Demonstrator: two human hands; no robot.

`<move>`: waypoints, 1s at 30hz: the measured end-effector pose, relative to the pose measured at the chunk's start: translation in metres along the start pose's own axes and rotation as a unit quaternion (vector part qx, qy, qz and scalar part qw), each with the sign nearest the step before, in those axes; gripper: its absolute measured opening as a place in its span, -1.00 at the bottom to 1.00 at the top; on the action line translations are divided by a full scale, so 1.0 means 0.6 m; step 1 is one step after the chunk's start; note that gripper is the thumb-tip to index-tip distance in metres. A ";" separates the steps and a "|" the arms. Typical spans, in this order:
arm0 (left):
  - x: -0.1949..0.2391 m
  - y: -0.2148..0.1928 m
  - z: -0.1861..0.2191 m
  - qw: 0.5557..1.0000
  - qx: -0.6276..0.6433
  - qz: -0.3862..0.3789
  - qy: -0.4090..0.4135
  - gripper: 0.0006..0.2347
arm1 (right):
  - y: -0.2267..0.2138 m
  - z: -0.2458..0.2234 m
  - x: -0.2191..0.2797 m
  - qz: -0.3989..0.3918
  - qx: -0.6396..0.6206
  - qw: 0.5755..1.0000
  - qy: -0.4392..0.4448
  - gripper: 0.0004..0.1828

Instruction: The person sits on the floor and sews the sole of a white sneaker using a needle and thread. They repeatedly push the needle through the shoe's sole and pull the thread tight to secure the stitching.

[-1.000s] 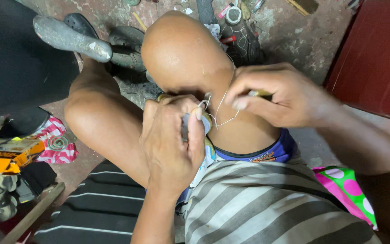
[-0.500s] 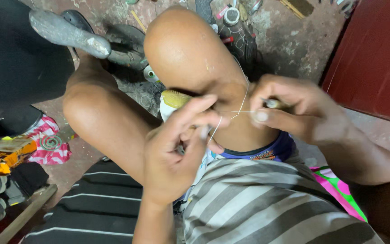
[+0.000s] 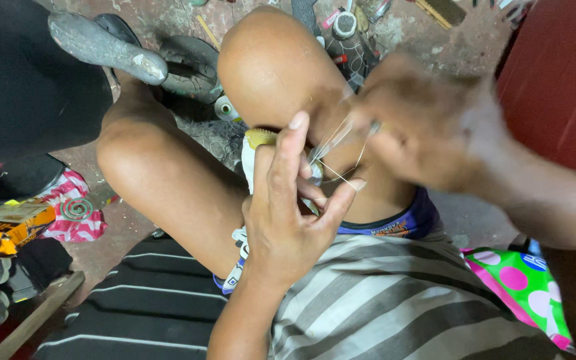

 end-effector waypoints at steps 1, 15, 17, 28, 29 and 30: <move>0.000 0.000 0.000 1.000 -0.004 -0.002 -0.004 -0.19 | -0.009 0.020 0.001 0.027 0.114 0.993 -0.005 -0.87; -0.013 -0.012 0.013 0.999 0.037 0.001 0.000 -0.24 | 0.055 0.103 0.072 -0.134 0.026 0.982 0.133 -0.70; -0.018 -0.011 0.012 0.999 0.046 -0.005 -0.012 -0.24 | 0.056 0.113 0.086 -0.163 0.018 0.974 0.159 -0.67; 0.015 -0.038 0.003 0.999 0.003 0.039 -0.029 -0.42 | 0.067 -0.004 0.052 -0.108 -0.295 0.948 0.053 -0.42; 0.035 -0.056 0.003 0.997 -0.022 0.075 -0.026 -0.47 | 0.063 0.002 0.051 -0.126 -0.337 0.929 0.088 -0.43; 0.062 -0.077 0.001 0.992 -0.053 0.115 -0.024 -0.52 | 0.063 0.006 0.048 -0.145 -0.382 0.905 0.117 -0.44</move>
Point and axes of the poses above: each hand's wrist, its own x-axis away from the middle knuckle, its own y-axis out of the palm, z = x × y, the point moved 6 cm from there along -x, towards the middle knuckle, and after that the axes turned 3 degrees about y, right-handed, at the moved point
